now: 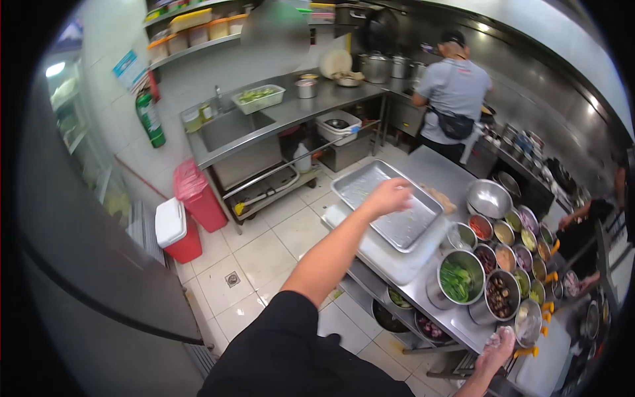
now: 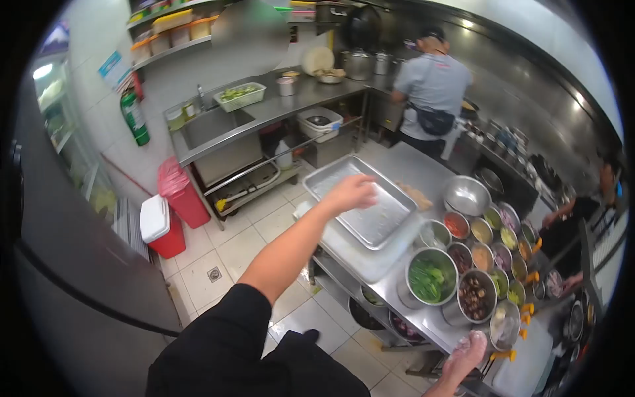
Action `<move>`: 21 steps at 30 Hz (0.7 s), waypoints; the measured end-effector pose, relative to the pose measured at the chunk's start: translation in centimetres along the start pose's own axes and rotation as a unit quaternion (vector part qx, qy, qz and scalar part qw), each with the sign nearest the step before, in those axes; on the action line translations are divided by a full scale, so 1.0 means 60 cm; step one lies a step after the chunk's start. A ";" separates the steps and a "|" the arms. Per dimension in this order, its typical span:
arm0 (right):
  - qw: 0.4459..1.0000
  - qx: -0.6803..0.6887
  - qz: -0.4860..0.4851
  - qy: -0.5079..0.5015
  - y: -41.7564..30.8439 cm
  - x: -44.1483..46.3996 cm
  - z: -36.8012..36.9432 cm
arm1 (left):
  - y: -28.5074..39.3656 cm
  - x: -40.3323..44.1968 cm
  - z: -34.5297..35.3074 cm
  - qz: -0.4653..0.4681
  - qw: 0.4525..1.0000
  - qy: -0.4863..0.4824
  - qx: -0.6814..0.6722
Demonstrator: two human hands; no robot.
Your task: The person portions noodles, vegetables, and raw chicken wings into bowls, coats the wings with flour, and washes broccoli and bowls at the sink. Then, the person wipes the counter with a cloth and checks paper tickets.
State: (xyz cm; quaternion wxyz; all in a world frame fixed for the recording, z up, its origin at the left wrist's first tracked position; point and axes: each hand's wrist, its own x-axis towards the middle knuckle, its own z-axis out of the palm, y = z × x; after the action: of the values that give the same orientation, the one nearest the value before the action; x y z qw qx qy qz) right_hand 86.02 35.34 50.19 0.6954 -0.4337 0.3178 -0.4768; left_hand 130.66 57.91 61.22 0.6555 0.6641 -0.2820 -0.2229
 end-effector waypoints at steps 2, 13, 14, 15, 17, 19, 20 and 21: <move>0.999 -0.003 -0.015 -0.029 0.028 -0.017 0.097 | -0.136 -0.084 -0.170 -0.046 0.986 0.096 -0.127; 0.950 0.028 0.103 -0.294 0.254 -0.180 0.787 | -0.512 -0.701 -0.602 -0.396 0.750 0.460 -0.262; 0.944 0.052 0.109 -0.307 0.269 -0.200 0.849 | -0.515 -0.712 -0.625 -0.413 0.747 0.455 -0.255; 0.939 0.076 0.115 -0.316 0.284 -0.218 0.899 | -0.508 -0.717 -0.656 -0.432 0.744 0.447 -0.245; 0.923 0.065 0.109 -0.363 0.319 -0.236 0.981 | -0.460 -0.668 -0.693 -0.421 0.769 0.427 -0.223; 0.923 0.061 0.111 -0.362 0.339 -0.248 1.045 | -0.420 -0.586 -0.717 -0.401 0.803 0.394 -0.198; 0.922 0.072 0.097 -0.367 0.355 -0.240 1.071 | -0.411 -0.544 -0.734 -0.386 0.822 0.373 -0.191; 0.929 0.071 0.098 -0.350 0.367 -0.232 1.097 | -0.406 -0.500 -0.748 -0.371 0.839 0.351 -0.187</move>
State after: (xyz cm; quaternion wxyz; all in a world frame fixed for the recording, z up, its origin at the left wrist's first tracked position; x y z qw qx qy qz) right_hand 146.08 71.85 58.40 0.8344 -0.4895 0.0607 -0.2458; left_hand 140.32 110.89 36.61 0.6905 0.6177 0.2814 -0.2499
